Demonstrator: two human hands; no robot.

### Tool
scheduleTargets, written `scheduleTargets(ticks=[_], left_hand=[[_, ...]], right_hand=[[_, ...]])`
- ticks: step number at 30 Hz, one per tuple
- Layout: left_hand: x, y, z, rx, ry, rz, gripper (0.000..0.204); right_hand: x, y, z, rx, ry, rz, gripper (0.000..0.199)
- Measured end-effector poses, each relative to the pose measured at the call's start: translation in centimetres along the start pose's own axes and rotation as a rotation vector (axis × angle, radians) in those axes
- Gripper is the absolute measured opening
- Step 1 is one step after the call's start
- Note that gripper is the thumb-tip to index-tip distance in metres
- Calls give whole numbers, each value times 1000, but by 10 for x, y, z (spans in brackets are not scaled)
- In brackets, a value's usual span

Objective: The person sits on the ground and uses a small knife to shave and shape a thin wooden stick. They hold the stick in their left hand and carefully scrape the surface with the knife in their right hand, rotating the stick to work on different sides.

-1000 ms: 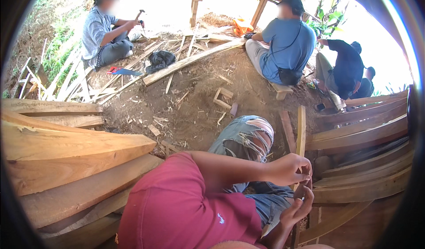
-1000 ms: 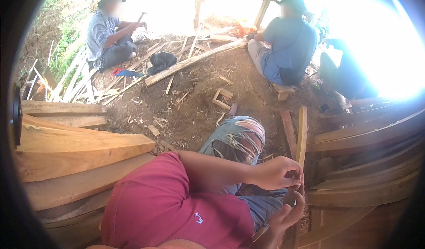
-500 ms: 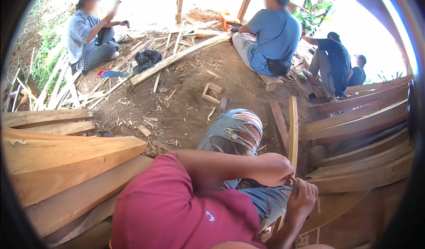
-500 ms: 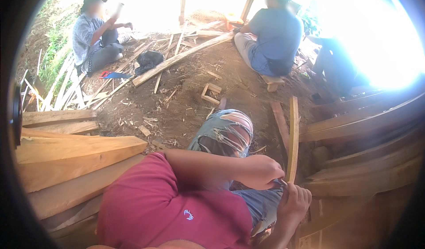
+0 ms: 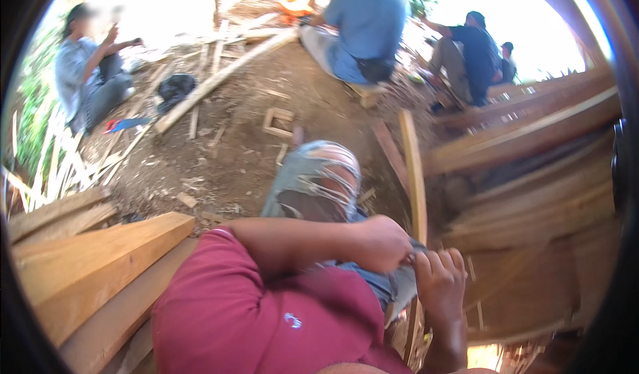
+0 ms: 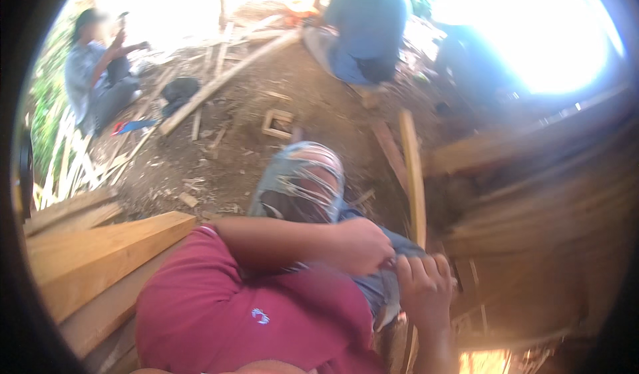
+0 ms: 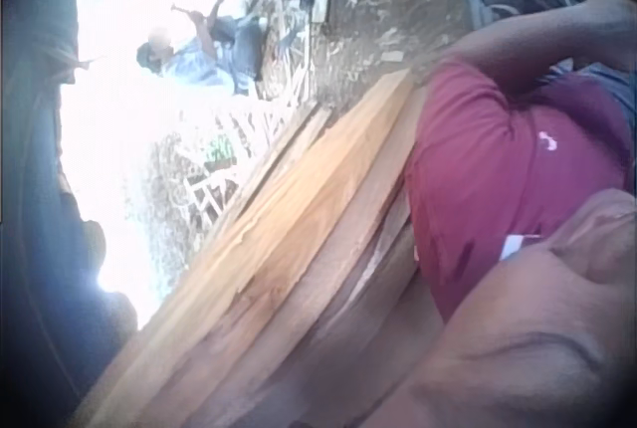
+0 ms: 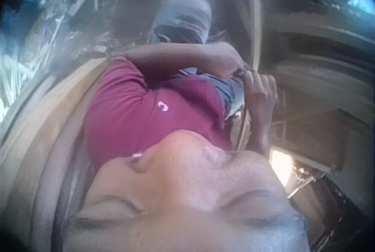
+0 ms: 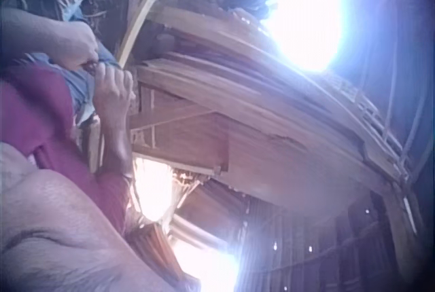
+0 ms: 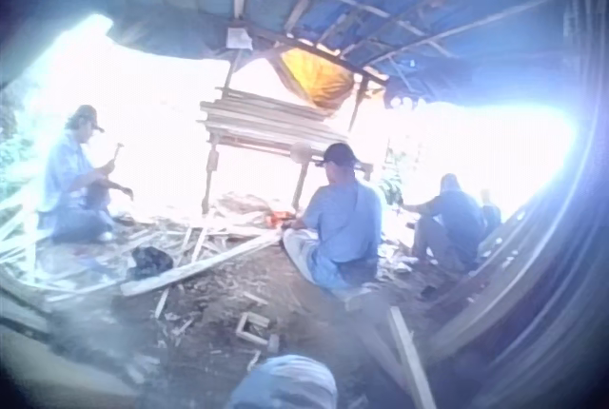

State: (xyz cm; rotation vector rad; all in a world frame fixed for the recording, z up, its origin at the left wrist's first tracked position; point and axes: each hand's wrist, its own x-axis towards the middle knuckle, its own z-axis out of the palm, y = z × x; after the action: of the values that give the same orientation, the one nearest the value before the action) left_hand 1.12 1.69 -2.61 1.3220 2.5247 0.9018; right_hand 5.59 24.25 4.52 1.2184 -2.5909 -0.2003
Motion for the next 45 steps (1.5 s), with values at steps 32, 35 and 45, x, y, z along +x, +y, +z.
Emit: scheduleTargets(ticks=[32, 35, 45], left_hand=[[-11, 4, -37, -773, -10, -217, 30], [0, -7, -28, -1207, -95, -280, 34], [3, -21, -20, -1624, -54, -399, 21]], right_hand=[[-134, 125, -31, -371, 538, 747, 23], [-90, 75, 21, 78, 893, 589, 22], [-18, 23, 39, 190, 758, 427, 33]])
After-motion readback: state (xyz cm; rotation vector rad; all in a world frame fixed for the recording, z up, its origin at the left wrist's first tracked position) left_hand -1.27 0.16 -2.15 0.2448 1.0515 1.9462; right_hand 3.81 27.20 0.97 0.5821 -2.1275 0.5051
